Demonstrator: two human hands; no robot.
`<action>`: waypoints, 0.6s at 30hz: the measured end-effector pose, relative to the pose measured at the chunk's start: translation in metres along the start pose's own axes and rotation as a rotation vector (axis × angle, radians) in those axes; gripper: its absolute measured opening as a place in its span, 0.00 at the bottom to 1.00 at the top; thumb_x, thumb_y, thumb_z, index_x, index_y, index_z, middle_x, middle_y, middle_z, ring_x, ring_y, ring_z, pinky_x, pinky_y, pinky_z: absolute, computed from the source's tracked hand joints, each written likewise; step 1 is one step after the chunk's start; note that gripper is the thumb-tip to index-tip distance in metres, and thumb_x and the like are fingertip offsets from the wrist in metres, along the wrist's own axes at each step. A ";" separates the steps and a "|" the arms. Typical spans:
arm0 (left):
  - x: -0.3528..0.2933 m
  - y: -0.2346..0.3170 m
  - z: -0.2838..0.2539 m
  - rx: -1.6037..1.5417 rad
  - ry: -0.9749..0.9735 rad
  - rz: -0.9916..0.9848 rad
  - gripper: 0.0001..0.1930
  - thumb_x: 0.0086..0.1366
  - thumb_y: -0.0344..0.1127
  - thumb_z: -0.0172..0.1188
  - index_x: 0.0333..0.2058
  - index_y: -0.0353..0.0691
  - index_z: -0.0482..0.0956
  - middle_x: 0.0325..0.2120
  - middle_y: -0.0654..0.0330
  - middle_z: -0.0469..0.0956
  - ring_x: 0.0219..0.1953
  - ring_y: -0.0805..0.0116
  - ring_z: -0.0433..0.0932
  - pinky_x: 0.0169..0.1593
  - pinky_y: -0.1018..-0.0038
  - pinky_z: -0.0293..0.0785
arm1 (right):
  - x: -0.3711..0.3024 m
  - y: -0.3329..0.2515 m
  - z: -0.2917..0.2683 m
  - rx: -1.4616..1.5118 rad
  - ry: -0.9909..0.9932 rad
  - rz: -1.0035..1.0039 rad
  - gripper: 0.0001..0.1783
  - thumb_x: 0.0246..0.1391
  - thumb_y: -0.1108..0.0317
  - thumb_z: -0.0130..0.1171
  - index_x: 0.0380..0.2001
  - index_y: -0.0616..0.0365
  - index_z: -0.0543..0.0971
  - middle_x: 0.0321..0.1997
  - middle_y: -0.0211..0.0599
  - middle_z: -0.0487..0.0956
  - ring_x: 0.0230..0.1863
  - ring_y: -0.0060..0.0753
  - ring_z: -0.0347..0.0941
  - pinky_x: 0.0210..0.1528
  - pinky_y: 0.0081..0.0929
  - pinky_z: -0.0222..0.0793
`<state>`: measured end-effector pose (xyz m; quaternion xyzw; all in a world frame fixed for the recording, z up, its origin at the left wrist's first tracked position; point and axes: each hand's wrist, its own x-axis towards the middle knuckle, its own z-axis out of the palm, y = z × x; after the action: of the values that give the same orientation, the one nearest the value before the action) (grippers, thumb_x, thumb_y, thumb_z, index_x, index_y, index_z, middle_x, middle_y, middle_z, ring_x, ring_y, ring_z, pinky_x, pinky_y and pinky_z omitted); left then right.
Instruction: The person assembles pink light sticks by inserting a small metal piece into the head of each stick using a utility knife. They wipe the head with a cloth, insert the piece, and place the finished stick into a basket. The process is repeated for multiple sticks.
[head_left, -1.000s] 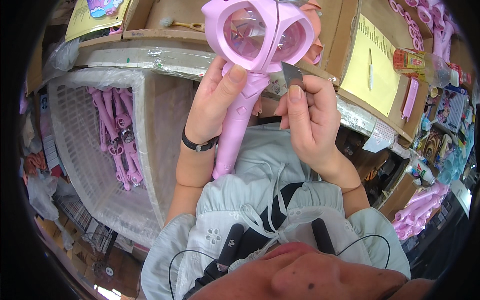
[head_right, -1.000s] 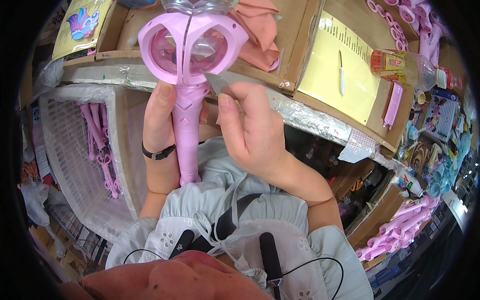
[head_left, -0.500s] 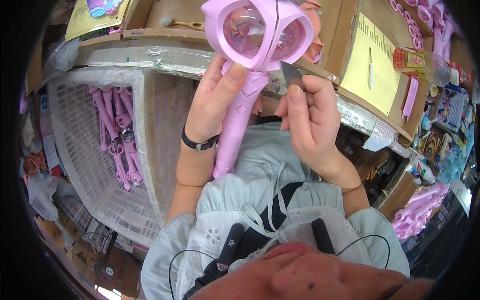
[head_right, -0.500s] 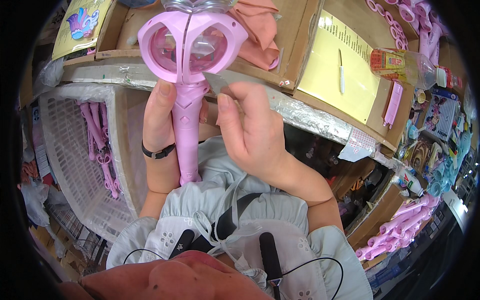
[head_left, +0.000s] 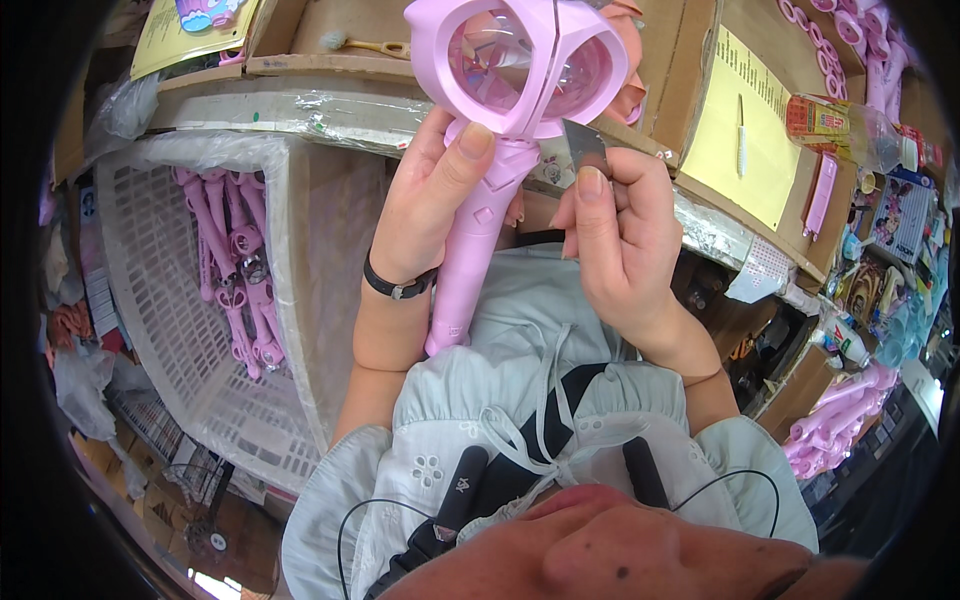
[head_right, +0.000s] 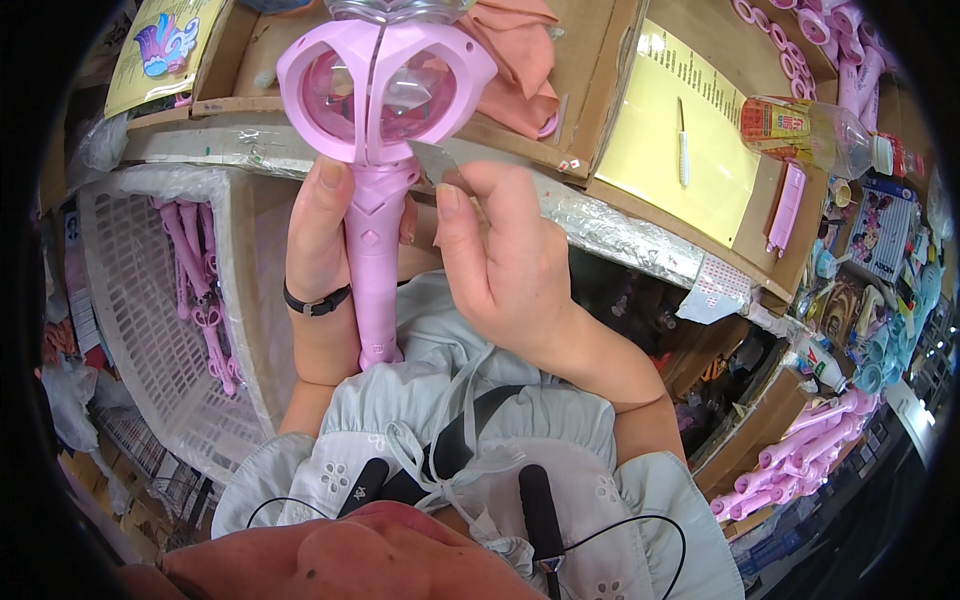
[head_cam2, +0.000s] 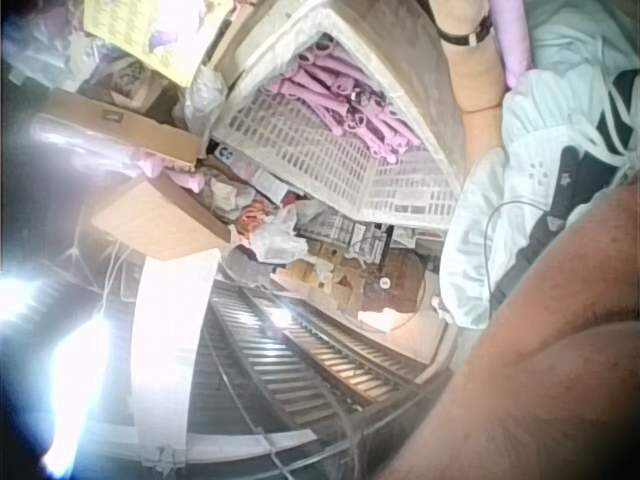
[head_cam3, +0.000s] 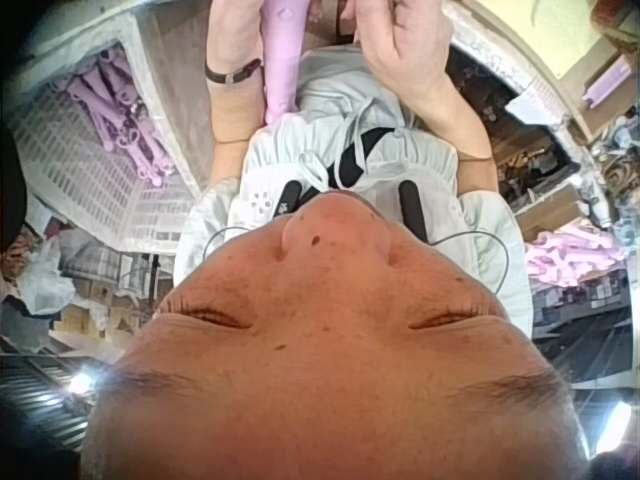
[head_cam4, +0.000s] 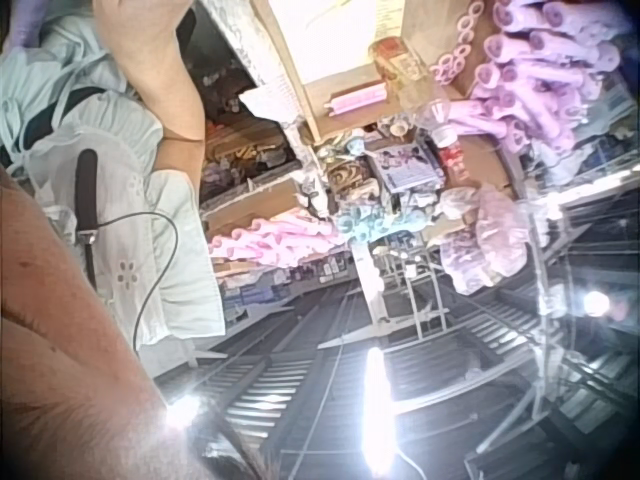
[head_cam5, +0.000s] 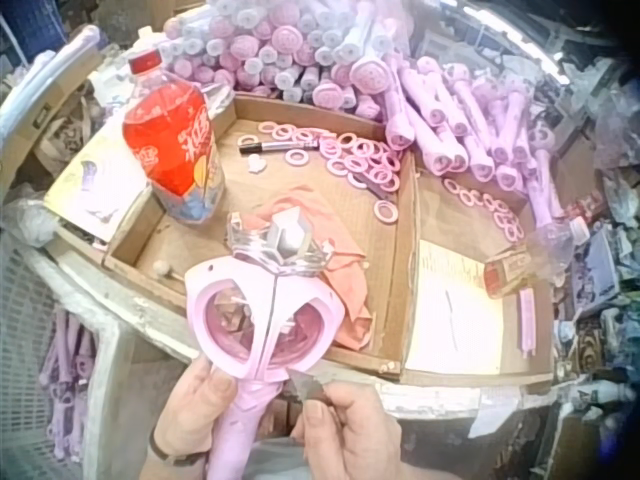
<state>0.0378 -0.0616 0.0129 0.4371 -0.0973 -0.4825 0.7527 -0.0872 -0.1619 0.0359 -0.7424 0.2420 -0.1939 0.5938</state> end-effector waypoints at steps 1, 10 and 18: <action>0.000 0.000 0.000 -0.001 -0.004 0.002 0.26 0.63 0.47 0.54 0.51 0.34 0.60 0.31 0.58 0.74 0.24 0.74 0.75 0.25 0.78 0.74 | 0.000 0.000 0.000 -0.002 0.002 -0.002 0.09 0.62 0.69 0.43 0.40 0.65 0.63 0.21 0.33 0.72 0.17 0.12 0.61 0.19 0.10 0.57; 0.000 0.000 0.000 0.013 -0.026 0.003 0.27 0.62 0.47 0.55 0.52 0.34 0.60 0.33 0.58 0.74 0.25 0.75 0.75 0.26 0.78 0.74 | -0.001 -0.001 0.000 -0.058 0.021 0.014 0.10 0.63 0.69 0.43 0.41 0.65 0.63 0.21 0.32 0.72 0.17 0.12 0.62 0.19 0.10 0.58; -0.004 -0.004 0.011 0.050 0.025 0.068 0.24 0.64 0.43 0.54 0.53 0.35 0.60 0.37 0.59 0.73 0.29 0.77 0.74 0.29 0.79 0.73 | -0.005 -0.002 -0.004 -0.224 0.038 0.025 0.09 0.63 0.68 0.43 0.40 0.64 0.65 0.19 0.29 0.72 0.16 0.13 0.64 0.19 0.13 0.60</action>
<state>0.0270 -0.0656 0.0173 0.4582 -0.1148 -0.4487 0.7586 -0.0932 -0.1614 0.0386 -0.7973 0.2826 -0.1723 0.5047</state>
